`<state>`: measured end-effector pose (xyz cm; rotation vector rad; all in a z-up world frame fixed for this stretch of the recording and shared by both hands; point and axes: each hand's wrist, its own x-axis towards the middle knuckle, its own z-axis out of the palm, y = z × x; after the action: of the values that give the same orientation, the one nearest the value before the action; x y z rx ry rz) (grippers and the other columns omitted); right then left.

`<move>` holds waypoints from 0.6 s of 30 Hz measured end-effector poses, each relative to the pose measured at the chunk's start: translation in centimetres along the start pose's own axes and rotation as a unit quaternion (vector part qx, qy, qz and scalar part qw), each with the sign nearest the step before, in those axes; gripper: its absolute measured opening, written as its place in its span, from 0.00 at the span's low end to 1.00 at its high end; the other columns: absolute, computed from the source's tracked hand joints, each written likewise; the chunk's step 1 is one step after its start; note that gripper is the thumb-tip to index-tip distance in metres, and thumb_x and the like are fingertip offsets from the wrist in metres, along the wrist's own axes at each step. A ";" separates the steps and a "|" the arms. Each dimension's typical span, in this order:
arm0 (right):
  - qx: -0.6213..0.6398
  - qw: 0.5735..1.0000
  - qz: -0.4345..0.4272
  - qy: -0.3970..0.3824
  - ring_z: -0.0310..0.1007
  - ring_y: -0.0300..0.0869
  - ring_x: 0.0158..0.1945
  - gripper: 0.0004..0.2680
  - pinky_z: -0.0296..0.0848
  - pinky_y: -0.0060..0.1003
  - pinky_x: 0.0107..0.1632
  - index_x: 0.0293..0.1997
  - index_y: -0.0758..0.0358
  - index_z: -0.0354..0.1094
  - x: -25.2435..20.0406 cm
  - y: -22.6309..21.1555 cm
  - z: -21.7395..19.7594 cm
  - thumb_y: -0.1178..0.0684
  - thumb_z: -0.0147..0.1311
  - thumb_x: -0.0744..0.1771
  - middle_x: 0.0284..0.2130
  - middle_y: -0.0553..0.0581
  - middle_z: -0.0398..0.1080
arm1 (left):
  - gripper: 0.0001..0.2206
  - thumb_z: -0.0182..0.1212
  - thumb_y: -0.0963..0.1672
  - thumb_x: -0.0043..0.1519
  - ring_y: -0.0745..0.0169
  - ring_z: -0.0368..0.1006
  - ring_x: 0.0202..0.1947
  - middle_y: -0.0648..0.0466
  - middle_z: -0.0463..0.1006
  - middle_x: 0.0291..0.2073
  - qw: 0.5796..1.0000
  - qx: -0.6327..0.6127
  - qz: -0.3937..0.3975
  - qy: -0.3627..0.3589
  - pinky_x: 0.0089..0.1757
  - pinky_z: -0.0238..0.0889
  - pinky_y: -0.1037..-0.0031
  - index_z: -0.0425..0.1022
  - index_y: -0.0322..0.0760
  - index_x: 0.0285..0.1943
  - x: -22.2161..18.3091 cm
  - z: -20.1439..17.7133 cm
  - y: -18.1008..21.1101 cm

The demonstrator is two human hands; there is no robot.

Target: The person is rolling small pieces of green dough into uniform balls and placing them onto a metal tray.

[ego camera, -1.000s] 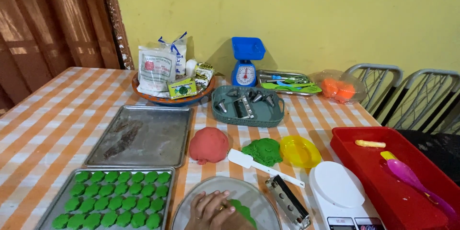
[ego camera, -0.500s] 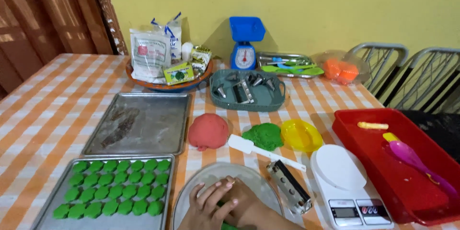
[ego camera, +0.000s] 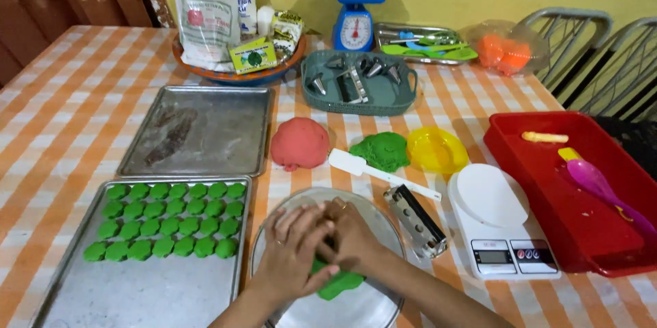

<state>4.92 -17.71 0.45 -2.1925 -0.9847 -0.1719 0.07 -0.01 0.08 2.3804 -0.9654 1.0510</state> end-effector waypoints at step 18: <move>-0.027 0.993 0.109 -0.019 0.60 0.36 0.14 0.21 0.59 0.34 0.22 0.22 0.56 0.63 1.2 -2.7 -5.6 0.38 0.35 0.72 0.10 0.48 0.59 | 0.18 0.54 0.51 0.70 0.69 0.60 0.19 0.60 0.64 0.17 0.807 -0.420 -0.352 -0.219 0.27 0.54 0.75 0.66 0.43 0.27 0.5 0.1 0.3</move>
<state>4.75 -19.49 6.57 -2.3429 -0.7619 -0.0549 0.14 -0.50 0.36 1.9026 -0.4134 -0.2173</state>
